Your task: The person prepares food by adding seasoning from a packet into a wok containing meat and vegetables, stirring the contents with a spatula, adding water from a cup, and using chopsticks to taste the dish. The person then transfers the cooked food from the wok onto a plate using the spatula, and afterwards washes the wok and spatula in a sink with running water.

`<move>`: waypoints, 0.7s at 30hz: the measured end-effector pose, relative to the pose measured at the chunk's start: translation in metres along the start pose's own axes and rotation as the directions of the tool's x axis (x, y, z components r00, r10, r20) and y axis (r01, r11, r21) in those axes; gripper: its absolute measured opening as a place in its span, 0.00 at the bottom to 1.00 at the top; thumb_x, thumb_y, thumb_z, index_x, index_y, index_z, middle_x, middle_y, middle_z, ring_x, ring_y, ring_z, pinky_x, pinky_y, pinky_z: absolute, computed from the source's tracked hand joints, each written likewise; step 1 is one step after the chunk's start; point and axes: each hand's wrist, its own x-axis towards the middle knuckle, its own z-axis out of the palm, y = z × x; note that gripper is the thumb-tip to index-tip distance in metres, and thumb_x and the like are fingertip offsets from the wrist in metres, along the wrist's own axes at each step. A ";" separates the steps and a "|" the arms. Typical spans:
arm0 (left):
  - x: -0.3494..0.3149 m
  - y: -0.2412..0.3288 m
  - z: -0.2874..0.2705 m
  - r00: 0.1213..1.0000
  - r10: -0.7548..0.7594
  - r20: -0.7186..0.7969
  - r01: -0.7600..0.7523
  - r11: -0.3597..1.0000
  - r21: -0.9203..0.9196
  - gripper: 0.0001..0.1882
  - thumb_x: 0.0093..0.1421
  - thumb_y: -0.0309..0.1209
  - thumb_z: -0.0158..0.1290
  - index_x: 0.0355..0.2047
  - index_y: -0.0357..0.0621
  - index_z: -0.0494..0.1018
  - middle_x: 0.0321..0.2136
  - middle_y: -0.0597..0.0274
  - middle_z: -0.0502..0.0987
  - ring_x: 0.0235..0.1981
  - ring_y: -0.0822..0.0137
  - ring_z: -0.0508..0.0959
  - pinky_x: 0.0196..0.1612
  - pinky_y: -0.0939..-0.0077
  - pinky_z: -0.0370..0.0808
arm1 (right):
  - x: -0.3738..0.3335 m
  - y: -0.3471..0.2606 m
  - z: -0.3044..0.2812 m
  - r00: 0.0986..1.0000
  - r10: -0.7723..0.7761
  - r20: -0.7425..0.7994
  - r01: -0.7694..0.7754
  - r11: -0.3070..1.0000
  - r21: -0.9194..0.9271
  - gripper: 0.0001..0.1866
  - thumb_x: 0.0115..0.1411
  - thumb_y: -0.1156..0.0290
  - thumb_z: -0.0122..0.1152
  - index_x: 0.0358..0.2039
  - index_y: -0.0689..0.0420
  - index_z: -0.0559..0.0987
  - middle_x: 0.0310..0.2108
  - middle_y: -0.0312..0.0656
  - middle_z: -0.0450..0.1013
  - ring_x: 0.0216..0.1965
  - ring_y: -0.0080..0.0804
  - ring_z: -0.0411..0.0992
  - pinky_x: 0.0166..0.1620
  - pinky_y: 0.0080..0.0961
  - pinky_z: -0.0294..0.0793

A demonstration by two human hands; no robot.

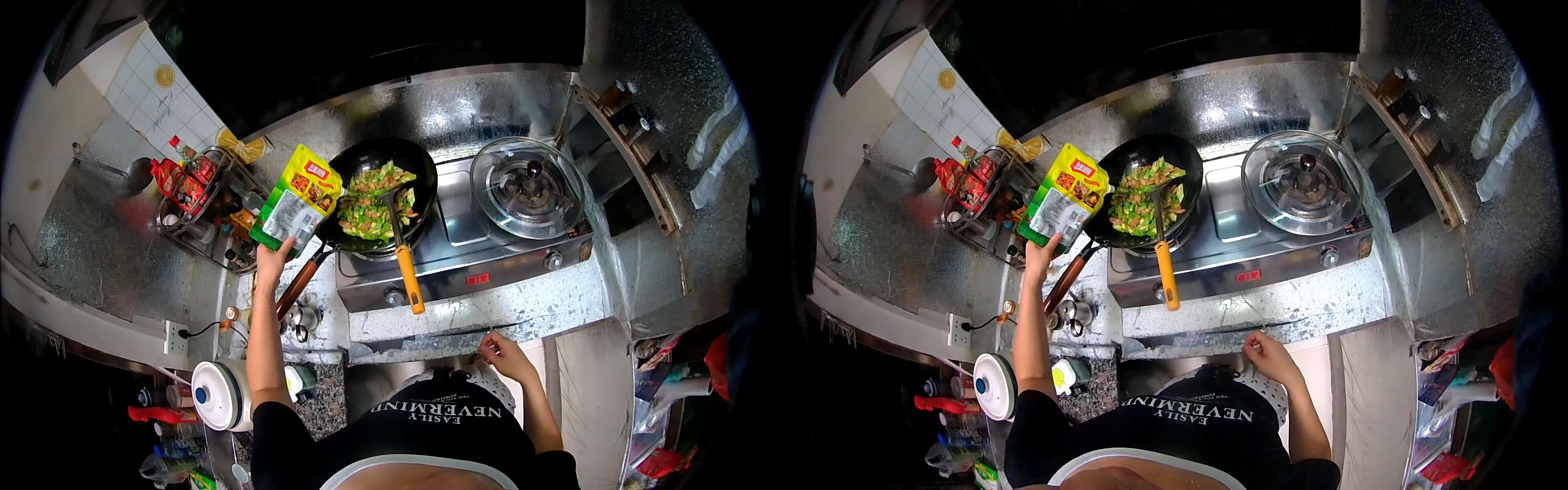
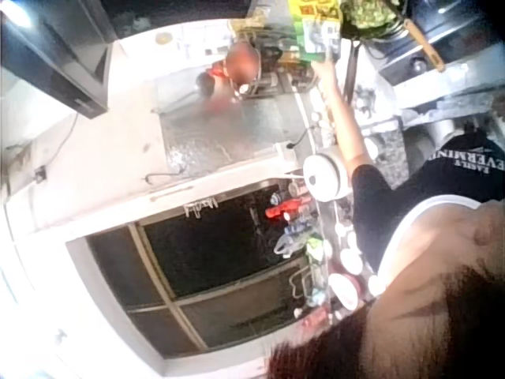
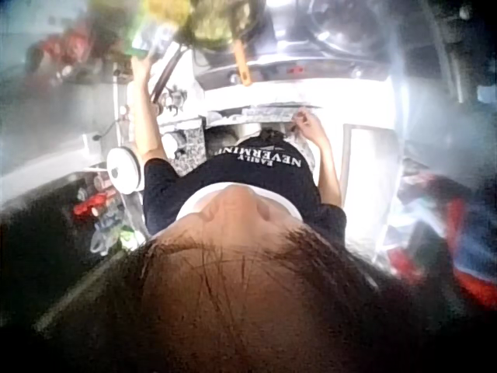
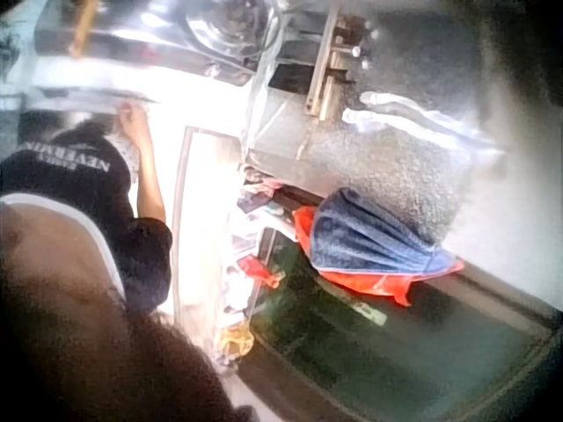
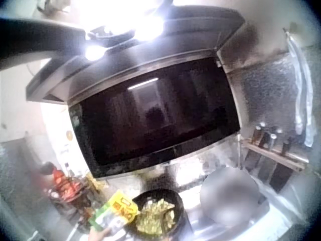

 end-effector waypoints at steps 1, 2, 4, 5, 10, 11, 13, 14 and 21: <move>0.000 0.000 0.000 1.000 -0.008 -0.003 0.008 1.000 -0.003 0.14 0.49 0.27 0.55 0.35 0.32 0.70 0.30 0.61 0.74 0.26 0.73 0.73 0.27 0.80 0.71 | 0.000 0.002 0.000 1.000 -0.005 -0.001 0.005 1.000 0.019 0.06 0.57 0.71 0.48 0.30 0.60 0.68 0.24 0.36 0.69 0.24 0.21 0.69 0.29 0.16 0.68; 0.000 0.002 -0.002 1.000 -0.017 -0.006 0.017 1.000 -0.006 0.14 0.49 0.27 0.55 0.36 0.32 0.70 0.30 0.61 0.74 0.26 0.73 0.73 0.28 0.80 0.71 | 0.000 0.004 0.000 1.000 -0.009 -0.002 0.009 0.999 0.038 0.06 0.57 0.71 0.48 0.30 0.60 0.68 0.24 0.36 0.69 0.24 0.21 0.68 0.29 0.16 0.68; -0.002 0.017 0.003 0.999 -0.042 -0.021 0.041 0.999 -0.013 0.14 0.49 0.27 0.55 0.35 0.32 0.70 0.30 0.61 0.74 0.27 0.72 0.73 0.30 0.79 0.71 | 0.001 0.000 -0.003 1.000 0.000 -0.012 0.000 1.000 0.005 0.06 0.56 0.71 0.48 0.30 0.60 0.68 0.25 0.36 0.70 0.24 0.21 0.68 0.29 0.16 0.68; -0.003 0.024 0.007 0.998 -0.060 -0.035 0.059 0.998 -0.013 0.14 0.49 0.27 0.55 0.35 0.33 0.70 0.30 0.61 0.74 0.27 0.72 0.73 0.31 0.79 0.71 | 0.001 -0.001 -0.005 1.000 0.005 -0.017 -0.005 1.000 -0.011 0.06 0.56 0.71 0.48 0.30 0.60 0.68 0.25 0.37 0.70 0.24 0.21 0.68 0.29 0.16 0.68; -0.003 0.000 0.003 0.999 0.010 -0.042 -0.010 1.000 -0.008 0.14 0.49 0.26 0.55 0.36 0.32 0.69 0.31 0.61 0.74 0.27 0.72 0.73 0.31 0.79 0.70 | 0.003 0.004 -0.006 0.999 0.013 -0.030 -0.011 0.999 0.038 0.08 0.54 0.69 0.51 0.30 0.60 0.68 0.23 0.39 0.69 0.24 0.24 0.67 0.29 0.20 0.66; -0.002 0.002 0.001 0.999 -0.033 -0.031 0.031 0.996 -0.080 0.14 0.49 0.26 0.55 0.36 0.32 0.69 0.31 0.61 0.74 0.26 0.71 0.73 0.32 0.79 0.70 | 0.002 0.005 -0.006 0.999 0.025 -0.029 -0.023 0.999 0.047 0.08 0.54 0.69 0.51 0.30 0.60 0.68 0.23 0.39 0.69 0.24 0.24 0.67 0.29 0.20 0.66; -0.001 0.006 0.003 0.998 -0.048 -0.036 0.047 0.999 -0.008 0.15 0.49 0.27 0.55 0.36 0.32 0.69 0.30 0.60 0.75 0.27 0.70 0.73 0.32 0.78 0.70 | 0.003 0.007 -0.008 1.000 0.009 -0.015 -0.009 1.000 0.006 0.07 0.55 0.70 0.50 0.30 0.60 0.68 0.24 0.37 0.70 0.24 0.22 0.68 0.29 0.18 0.67; 0.001 0.002 0.005 0.999 -0.014 -0.049 0.021 0.991 0.135 0.15 0.49 0.28 0.56 0.35 0.32 0.70 0.29 0.59 0.75 0.27 0.70 0.74 0.32 0.77 0.70 | 0.004 0.008 -0.009 1.000 0.002 -0.008 -0.002 1.000 -0.014 0.06 0.56 0.71 0.49 0.30 0.60 0.68 0.25 0.37 0.70 0.24 0.22 0.68 0.28 0.17 0.67; 0.000 -0.010 0.001 0.982 0.132 -0.136 -0.110 0.981 0.159 0.17 0.47 0.32 0.58 0.32 0.31 0.71 0.27 0.56 0.76 0.26 0.69 0.74 0.33 0.75 0.70 | 0.007 0.003 -0.009 1.000 -0.026 0.005 0.026 0.998 -0.060 0.07 0.55 0.70 0.50 0.30 0.60 0.68 0.24 0.37 0.70 0.23 0.22 0.68 0.28 0.17 0.67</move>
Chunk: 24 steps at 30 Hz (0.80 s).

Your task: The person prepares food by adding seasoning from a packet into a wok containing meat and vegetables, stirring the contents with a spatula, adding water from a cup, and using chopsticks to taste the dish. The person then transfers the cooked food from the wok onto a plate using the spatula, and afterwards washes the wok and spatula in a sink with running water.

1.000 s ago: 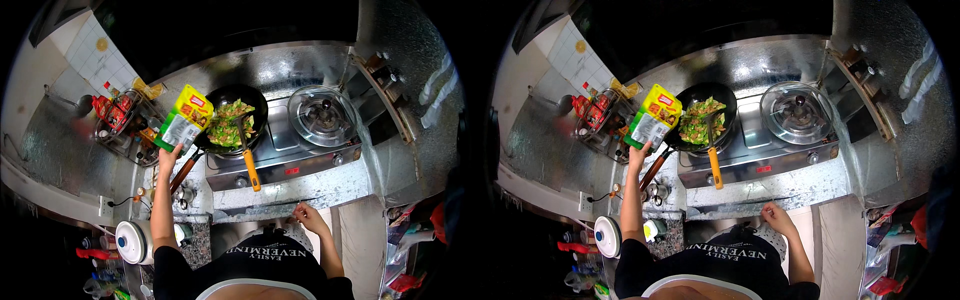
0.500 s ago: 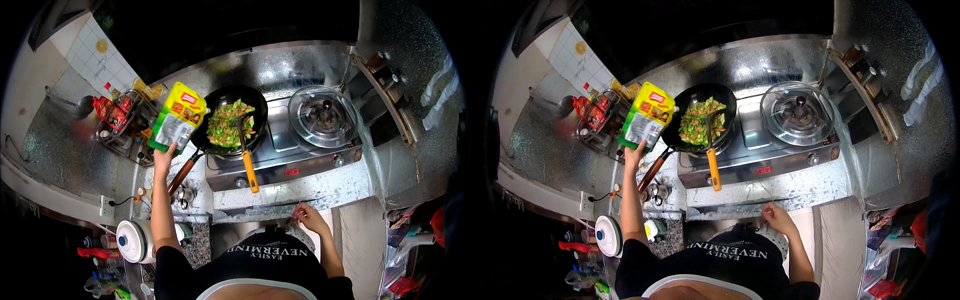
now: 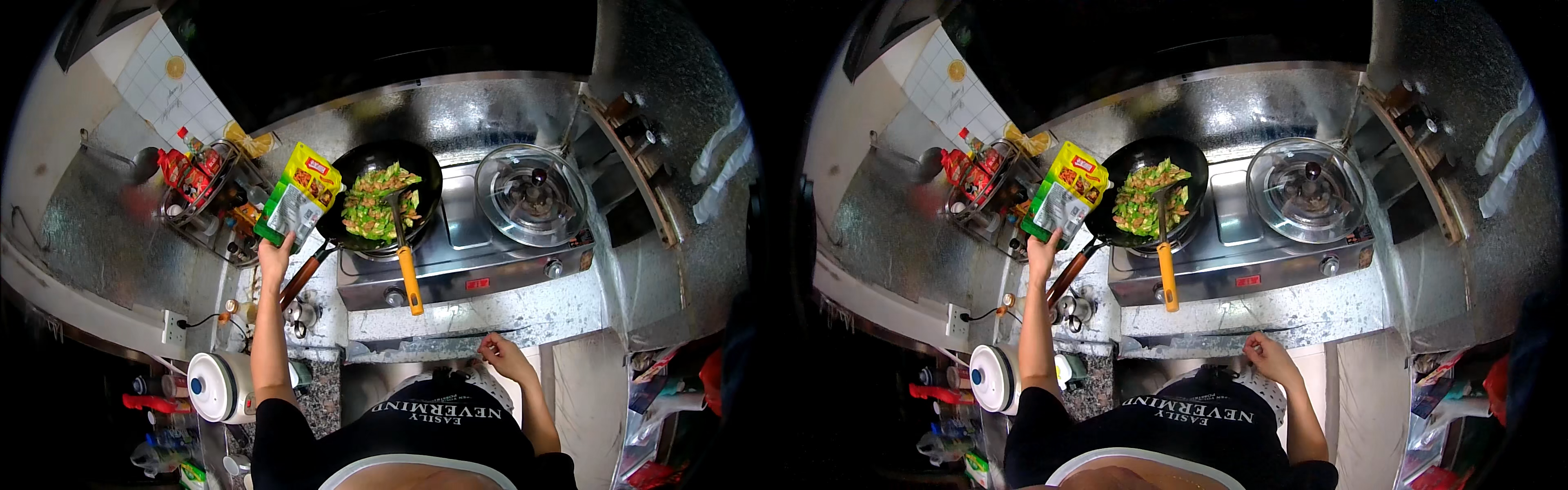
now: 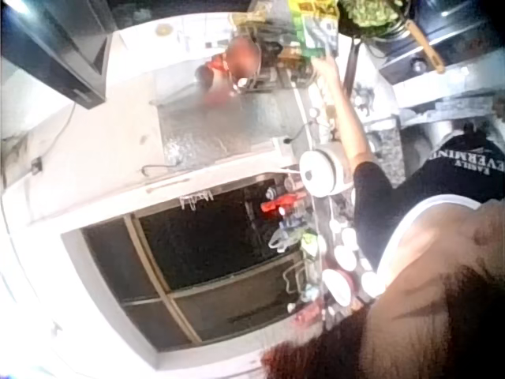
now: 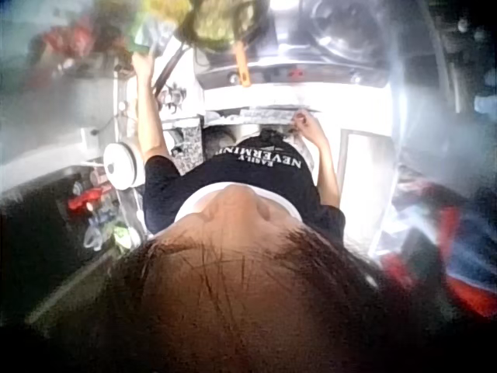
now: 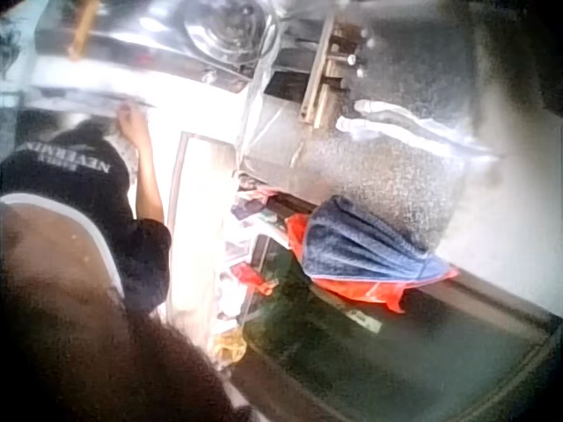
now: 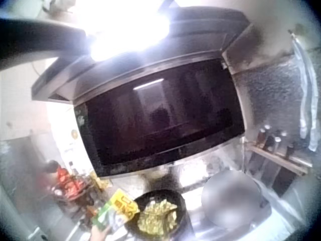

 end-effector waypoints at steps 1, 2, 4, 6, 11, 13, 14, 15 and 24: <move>-0.003 0.014 0.002 1.000 -0.007 0.007 0.007 0.999 -0.042 0.17 0.47 0.32 0.58 0.32 0.31 0.71 0.27 0.55 0.76 0.26 0.69 0.74 0.32 0.75 0.70 | 0.000 -0.001 -0.001 1.000 0.011 -0.008 -0.011 1.000 0.008 0.07 0.55 0.70 0.50 0.30 0.60 0.68 0.23 0.37 0.69 0.23 0.22 0.68 0.28 0.18 0.67; -0.003 0.021 0.005 1.000 -0.014 0.015 0.015 0.996 -0.083 0.16 0.47 0.32 0.57 0.32 0.30 0.71 0.26 0.55 0.76 0.26 0.69 0.74 0.32 0.75 0.70 | -0.001 -0.001 -0.003 1.000 0.022 -0.016 -0.021 1.000 0.016 0.07 0.55 0.70 0.50 0.30 0.61 0.68 0.23 0.37 0.69 0.23 0.22 0.68 0.28 0.18 0.67; 0.003 0.007 0.005 0.999 -0.038 0.005 0.036 0.978 0.205 0.16 0.47 0.32 0.57 0.31 0.31 0.71 0.26 0.55 0.76 0.25 0.69 0.74 0.32 0.75 0.69 | -0.002 0.000 0.000 1.000 0.025 -0.010 -0.024 0.999 0.033 0.07 0.54 0.69 0.51 0.30 0.60 0.69 0.23 0.38 0.69 0.23 0.24 0.68 0.28 0.19 0.67; -0.006 0.005 0.007 0.994 0.100 0.045 -0.108 0.974 0.200 0.16 0.47 0.32 0.57 0.31 0.31 0.71 0.25 0.54 0.76 0.25 0.70 0.74 0.31 0.76 0.69 | -0.001 0.003 0.002 1.000 0.010 -0.008 -0.010 0.999 0.039 0.09 0.53 0.68 0.52 0.31 0.60 0.69 0.23 0.40 0.70 0.23 0.27 0.67 0.28 0.21 0.66; -0.001 0.003 0.010 0.999 0.054 -0.010 -0.054 0.999 0.008 0.15 0.48 0.32 0.57 0.33 0.32 0.71 0.27 0.58 0.76 0.27 0.70 0.74 0.32 0.76 0.69 | -0.001 0.007 0.000 0.999 0.033 -0.011 -0.032 0.999 0.038 0.08 0.53 0.68 0.51 0.30 0.60 0.69 0.23 0.40 0.69 0.23 0.27 0.67 0.28 0.22 0.66; 0.004 0.010 0.011 0.998 0.062 0.003 -0.062 0.998 -0.010 0.15 0.48 0.32 0.57 0.32 0.32 0.71 0.27 0.57 0.76 0.27 0.69 0.74 0.32 0.75 0.69 | -0.002 0.005 -0.001 0.999 0.033 -0.021 -0.032 0.998 0.057 0.08 0.53 0.69 0.52 0.30 0.60 0.69 0.23 0.40 0.69 0.22 0.27 0.67 0.28 0.22 0.66; 0.007 0.013 0.012 0.997 0.071 0.004 -0.071 0.997 0.014 0.15 0.48 0.32 0.57 0.31 0.32 0.71 0.26 0.56 0.76 0.27 0.69 0.74 0.32 0.75 0.69 | 0.000 0.007 -0.001 0.999 0.028 -0.021 -0.027 0.999 0.048 0.08 0.53 0.69 0.52 0.30 0.60 0.69 0.23 0.40 0.69 0.23 0.27 0.67 0.28 0.22 0.66; 0.008 0.016 0.012 0.997 0.078 0.002 -0.078 0.996 0.040 0.16 0.48 0.33 0.57 0.31 0.31 0.71 0.26 0.55 0.76 0.26 0.68 0.75 0.31 0.75 0.69 | 0.003 0.011 -0.002 1.000 0.022 -0.017 -0.021 0.999 0.037 0.08 0.53 0.69 0.52 0.30 0.60 0.69 0.23 0.40 0.69 0.23 0.27 0.67 0.28 0.22 0.66; 0.016 0.030 0.026 0.991 0.133 -0.011 -0.126 0.961 0.245 0.17 0.47 0.35 0.57 0.26 0.31 0.70 0.20 0.49 0.74 0.21 0.61 0.75 0.27 0.70 0.69 | 0.006 0.005 -0.015 0.999 0.017 -0.039 -0.019 0.997 -0.070 0.08 0.53 0.70 0.52 0.30 0.60 0.69 0.23 0.43 0.70 0.24 0.30 0.69 0.29 0.23 0.67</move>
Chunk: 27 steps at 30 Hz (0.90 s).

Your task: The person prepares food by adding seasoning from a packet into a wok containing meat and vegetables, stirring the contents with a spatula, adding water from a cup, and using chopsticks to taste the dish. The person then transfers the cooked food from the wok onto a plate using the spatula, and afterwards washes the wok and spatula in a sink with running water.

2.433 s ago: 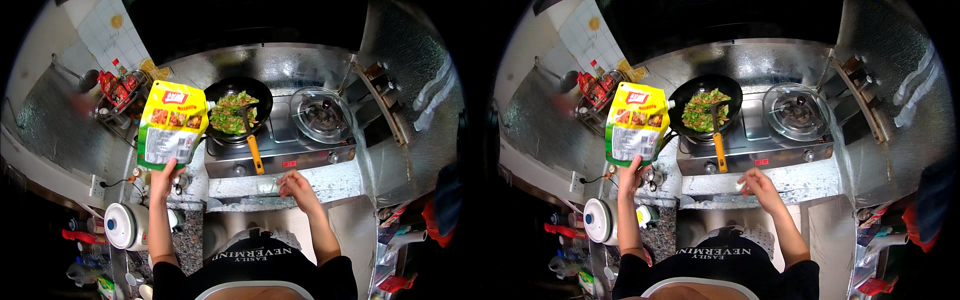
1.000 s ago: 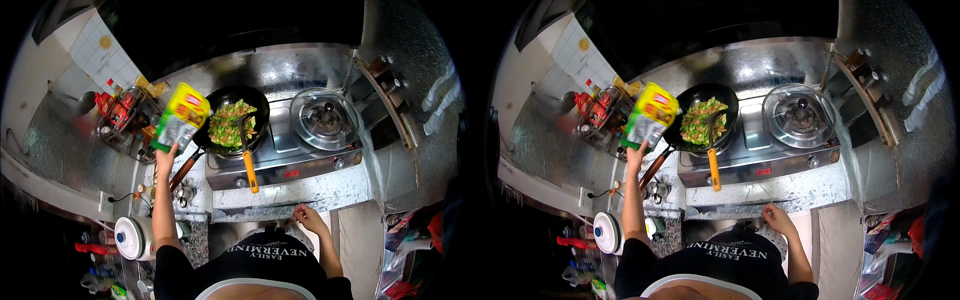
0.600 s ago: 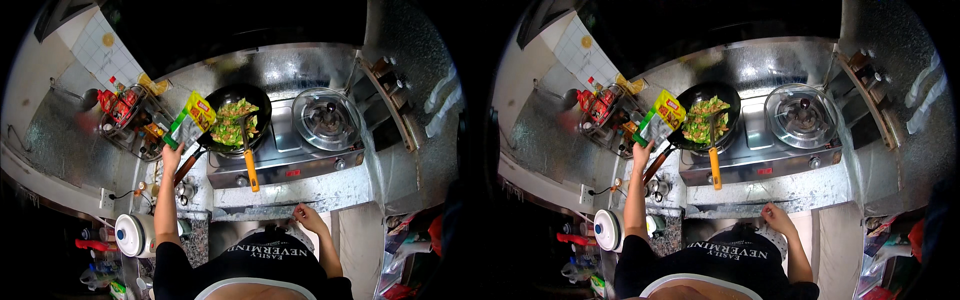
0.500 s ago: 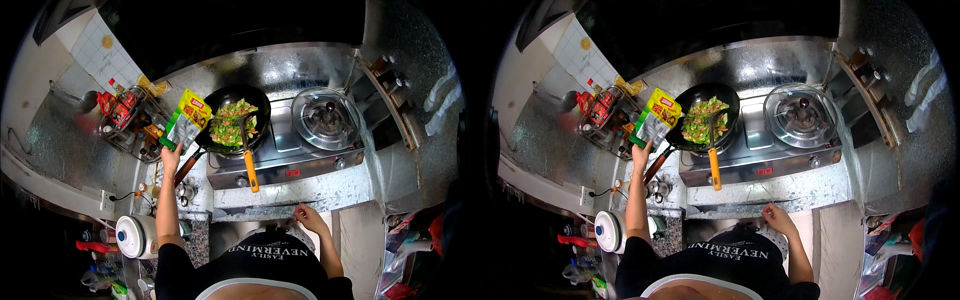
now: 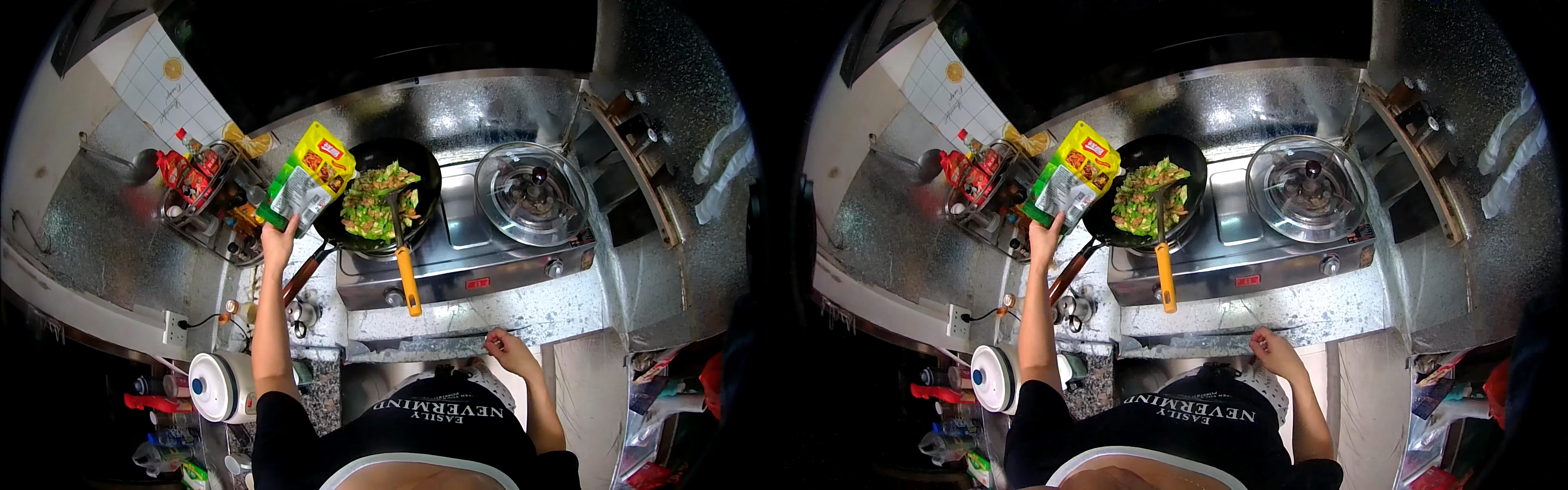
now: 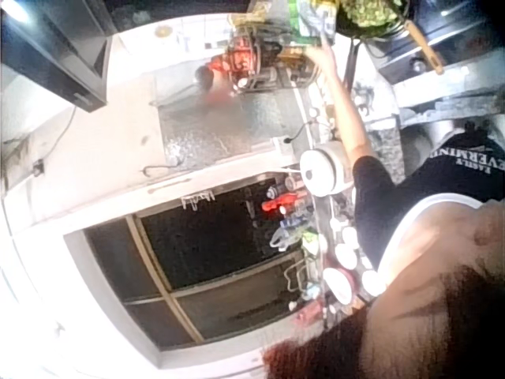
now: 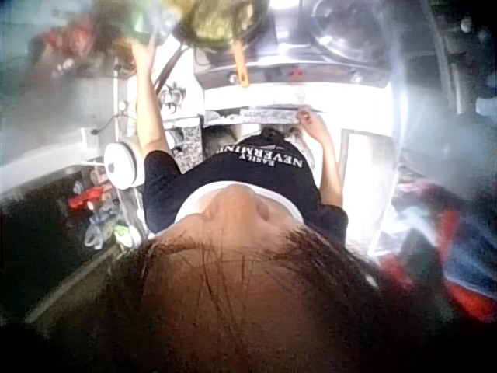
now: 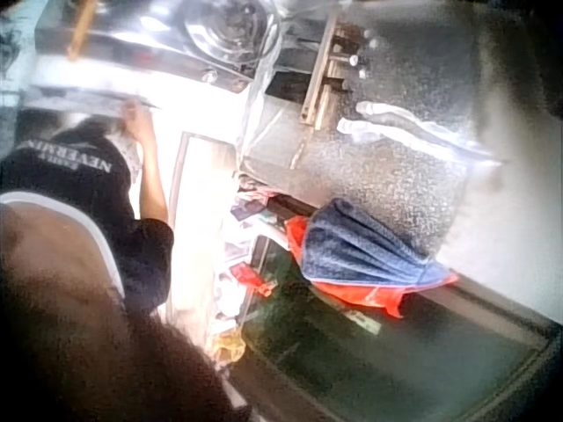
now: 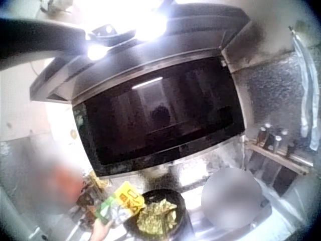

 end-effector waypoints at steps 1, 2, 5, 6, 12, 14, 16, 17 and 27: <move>0.000 0.002 0.001 1.000 -0.021 0.000 0.021 1.000 0.010 0.17 0.47 0.35 0.57 0.26 0.31 0.70 0.20 0.49 0.74 0.22 0.61 0.75 0.27 0.70 0.69 | 0.000 0.002 0.000 1.000 -0.006 -0.012 0.006 1.000 -0.001 0.08 0.52 0.69 0.52 0.30 0.60 0.69 0.23 0.44 0.70 0.24 0.33 0.70 0.29 0.24 0.68; -0.004 0.005 0.002 0.999 -0.013 0.048 0.010 0.998 0.061 0.17 0.47 0.36 0.57 0.28 0.32 0.70 0.21 0.49 0.75 0.22 0.60 0.75 0.29 0.70 0.69 | -0.001 0.005 0.002 1.000 -0.021 -0.010 0.021 1.000 -0.003 0.08 0.52 0.69 0.52 0.30 0.60 0.69 0.23 0.44 0.70 0.24 0.34 0.69 0.29 0.25 0.68; -0.001 -0.021 0.004 1.000 -0.022 0.004 0.021 0.999 0.047 0.17 0.47 0.35 0.57 0.32 0.33 0.70 0.22 0.48 0.75 0.24 0.62 0.76 0.30 0.71 0.70 | 0.001 0.005 0.006 0.999 -0.051 0.004 0.051 0.999 -0.002 0.08 0.53 0.69 0.52 0.30 0.60 0.69 0.23 0.42 0.70 0.24 0.31 0.69 0.29 0.24 0.67; -0.001 -0.021 0.004 1.000 -0.028 0.010 0.028 1.000 0.014 0.17 0.47 0.35 0.56 0.32 0.33 0.70 0.23 0.49 0.75 0.24 0.63 0.76 0.31 0.72 0.70 | 0.000 0.001 0.003 0.999 -0.029 0.019 0.029 1.000 -0.002 0.07 0.53 0.70 0.52 0.30 0.60 0.69 0.23 0.40 0.70 0.24 0.28 0.68 0.29 0.22 0.67; 0.002 -0.027 0.006 0.997 -0.082 0.002 0.079 0.947 -0.311 0.15 0.50 0.31 0.55 0.33 0.31 0.70 0.29 0.57 0.76 0.28 0.70 0.74 0.34 0.76 0.69 | 0.002 0.001 0.003 1.000 -0.003 0.026 0.003 1.000 0.017 0.07 0.53 0.70 0.52 0.29 0.60 0.69 0.23 0.38 0.69 0.24 0.24 0.67 0.29 0.20 0.66; -0.001 -0.024 0.005 0.989 -0.144 -0.027 0.124 0.922 -0.368 0.15 0.50 0.31 0.55 0.34 0.31 0.70 0.29 0.57 0.76 0.28 0.70 0.74 0.34 0.76 0.69 | 0.001 0.000 0.004 1.000 -0.010 0.027 0.009 1.000 0.024 0.08 0.53 0.70 0.52 0.29 0.60 0.69 0.23 0.38 0.69 0.23 0.24 0.67 0.29 0.20 0.66; -0.003 -0.021 0.005 0.981 -0.184 -0.056 0.134 0.866 -0.481 0.15 0.49 0.31 0.55 0.34 0.31 0.70 0.29 0.56 0.76 0.29 0.69 0.74 0.34 0.76 0.69 | 0.000 -0.002 0.006 0.999 -0.021 0.035 0.020 0.999 0.026 0.08 0.53 0.69 0.52 0.29 0.60 0.69 0.23 0.38 0.69 0.23 0.24 0.67 0.28 0.20 0.66; -0.003 -0.019 0.005 0.987 -0.153 -0.045 0.129 0.934 -0.332 0.15 0.49 0.31 0.56 0.34 0.32 0.70 0.29 0.56 0.76 0.29 0.69 0.74 0.34 0.75 0.69 | 0.001 0.000 0.007 0.999 -0.021 0.029 0.021 1.000 0.018 0.08 0.53 0.69 0.52 0.29 0.60 0.69 0.23 0.40 0.70 0.24 0.28 0.67 0.29 0.22 0.67; -0.023 -0.012 -0.013 0.981 -0.190 -0.042 0.155 0.893 -0.422 0.14 0.48 0.30 0.57 0.32 0.32 0.71 0.27 0.58 0.76 0.28 0.71 0.74 0.33 0.77 0.69 | -0.001 -0.005 0.012 0.998 0.009 0.064 -0.008 1.000 -0.003 0.08 0.53 0.69 0.52 0.30 0.61 0.69 0.23 0.39 0.70 0.25 0.26 0.68 0.30 0.20 0.67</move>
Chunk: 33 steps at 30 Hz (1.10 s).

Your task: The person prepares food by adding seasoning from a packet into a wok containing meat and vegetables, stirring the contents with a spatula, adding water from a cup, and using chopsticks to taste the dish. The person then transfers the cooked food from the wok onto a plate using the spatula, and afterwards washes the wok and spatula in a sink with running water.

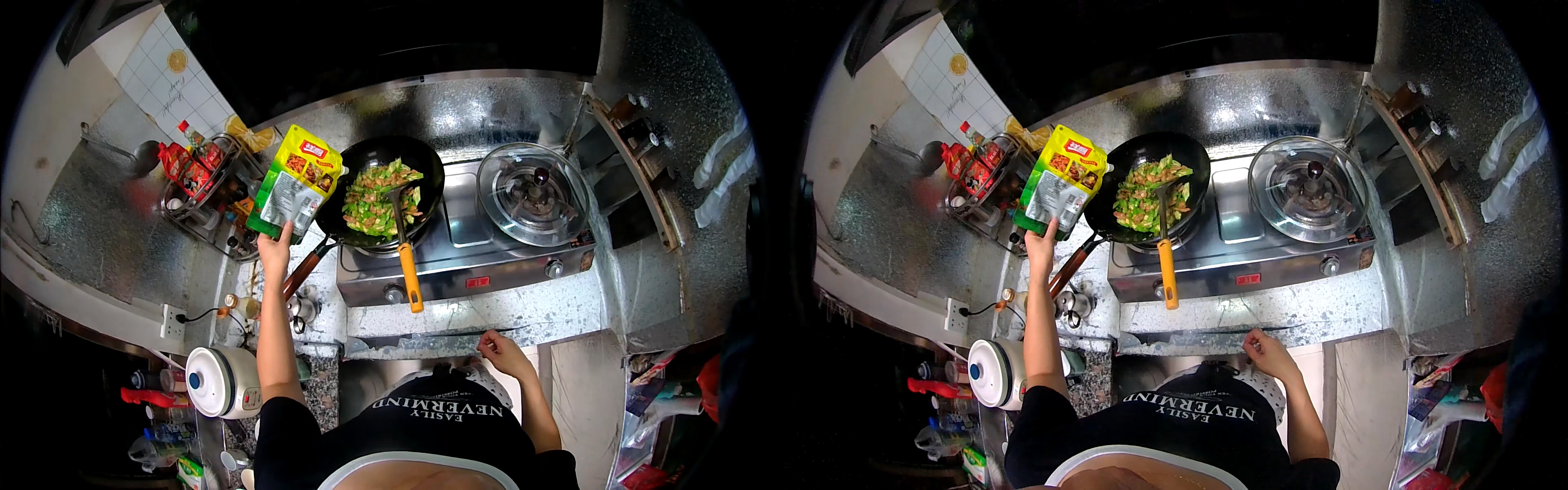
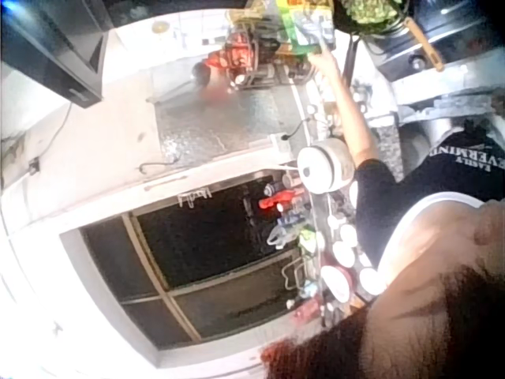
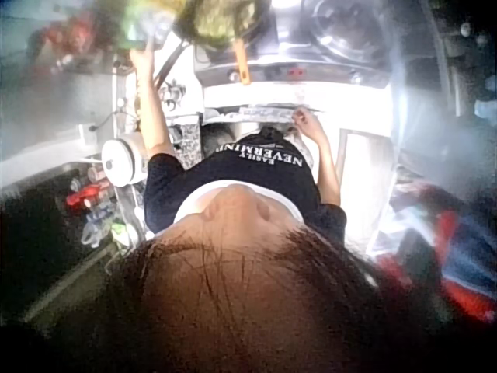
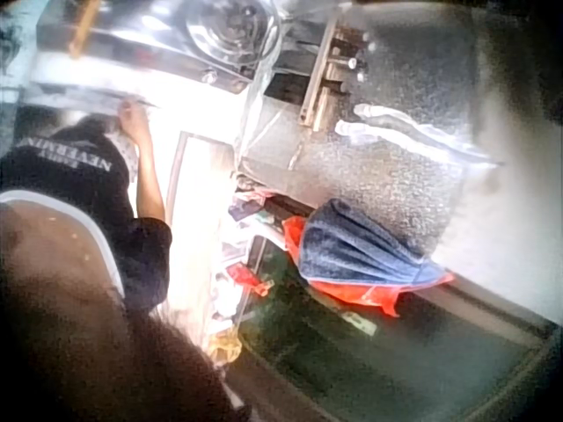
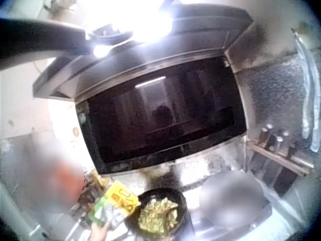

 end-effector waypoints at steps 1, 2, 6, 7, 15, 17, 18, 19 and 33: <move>-0.004 0.004 -0.002 0.998 0.058 -0.001 -0.058 0.998 0.015 0.14 0.49 0.30 0.56 0.32 0.32 0.70 0.27 0.59 0.76 0.27 0.72 0.73 0.32 0.78 0.69 | -0.001 -0.002 0.000 1.000 0.008 0.007 -0.008 1.000 0.003 0.08 0.53 0.69 0.52 0.30 0.61 0.69 0.24 0.39 0.70 0.25 0.26 0.68 0.30 0.20 0.67; -0.006 0.006 -0.005 0.997 0.071 0.024 -0.074 0.986 0.149 0.14 0.49 0.30 0.56 0.32 0.32 0.70 0.27 0.60 0.76 0.27 0.72 0.73 0.31 0.79 0.69 | 0.000 0.001 0.003 1.000 0.003 0.001 -0.003 1.000 0.009 0.08 0.53 0.69 0.52 0.30 0.61 0.69 0.24 0.39 0.70 0.25 0.26 0.68 0.30 0.20 0.67; -0.020 0.021 -0.015 0.998 0.020 0.065 -0.038 0.953 0.301 0.12 0.50 0.29 0.55 0.32 0.31 0.71 0.27 0.60 0.75 0.26 0.74 0.72 0.31 0.80 0.68 | 0.001 0.003 0.012 1.000 -0.019 -0.002 0.019 1.000 0.009 0.08 0.54 0.69 0.52 0.30 0.61 0.69 0.23 0.39 0.69 0.24 0.26 0.68 0.30 0.20 0.67; -0.023 0.023 -0.016 0.998 0.027 0.051 -0.036 0.980 0.195 0.12 0.50 0.29 0.55 0.32 0.32 0.71 0.27 0.61 0.75 0.26 0.74 0.72 0.31 0.80 0.68 | 0.000 -0.001 0.015 1.000 -0.024 0.002 0.024 1.000 0.005 0.08 0.54 0.69 0.52 0.30 0.61 0.69 0.23 0.39 0.69 0.24 0.25 0.68 0.30 0.20 0.67; -0.019 0.005 -0.032 0.995 -0.009 0.095 0.009 1.000 0.001 0.13 0.51 0.28 0.54 0.34 0.30 0.69 0.30 0.60 0.74 0.29 0.75 0.71 0.33 0.82 0.68 | -0.019 -0.012 0.053 0.998 0.057 -0.014 -0.056 0.996 0.072 0.08 0.53 0.69 0.52 0.30 0.60 0.69 0.22 0.39 0.69 0.23 0.25 0.67 0.29 0.20 0.66; -0.017 -0.006 -0.036 0.991 -0.093 0.096 0.106 0.985 -0.136 0.14 0.51 0.27 0.54 0.37 0.31 0.68 0.32 0.60 0.73 0.30 0.75 0.71 0.34 0.82 0.68 | -0.027 -0.012 0.066 0.996 0.091 0.000 -0.090 0.987 0.136 0.08 0.53 0.69 0.52 0.30 0.60 0.68 0.23 0.40 0.69 0.24 0.25 0.67 0.29 0.21 0.67; -0.020 -0.005 -0.033 0.986 -0.138 0.098 0.160 0.948 -0.277 0.16 0.52 0.26 0.53 0.40 0.33 0.66 0.35 0.59 0.72 0.32 0.73 0.72 0.36 0.80 0.69 | -0.031 -0.008 0.070 0.996 0.091 -0.011 -0.089 0.988 0.127 0.08 0.53 0.69 0.52 0.30 0.60 0.69 0.23 0.40 0.70 0.24 0.25 0.68 0.30 0.21 0.67; -0.025 -0.002 -0.029 0.981 -0.155 0.117 0.191 0.888 -0.419 0.17 0.52 0.26 0.53 0.42 0.34 0.65 0.37 0.59 0.71 0.34 0.71 0.72 0.36 0.78 0.70 | -0.034 -0.002 0.075 0.995 0.092 -0.023 -0.089 0.989 0.119 0.08 0.53 0.69 0.52 0.30 0.60 0.69 0.23 0.40 0.70 0.25 0.25 0.68 0.30 0.21 0.67; -0.253 0.045 0.061 0.436 0.090 0.896 0.833 0.337 -0.439 0.27 0.55 0.29 0.47 0.54 0.40 0.53 0.52 0.57 0.60 0.53 0.61 0.61 0.57 0.61 0.55 | -0.136 -0.082 -0.006 0.852 -0.231 -0.469 0.455 0.771 0.446 0.31 0.52 0.71 0.56 0.55 0.53 0.54 0.43 0.38 0.60 0.36 0.22 0.63 0.39 0.19 0.66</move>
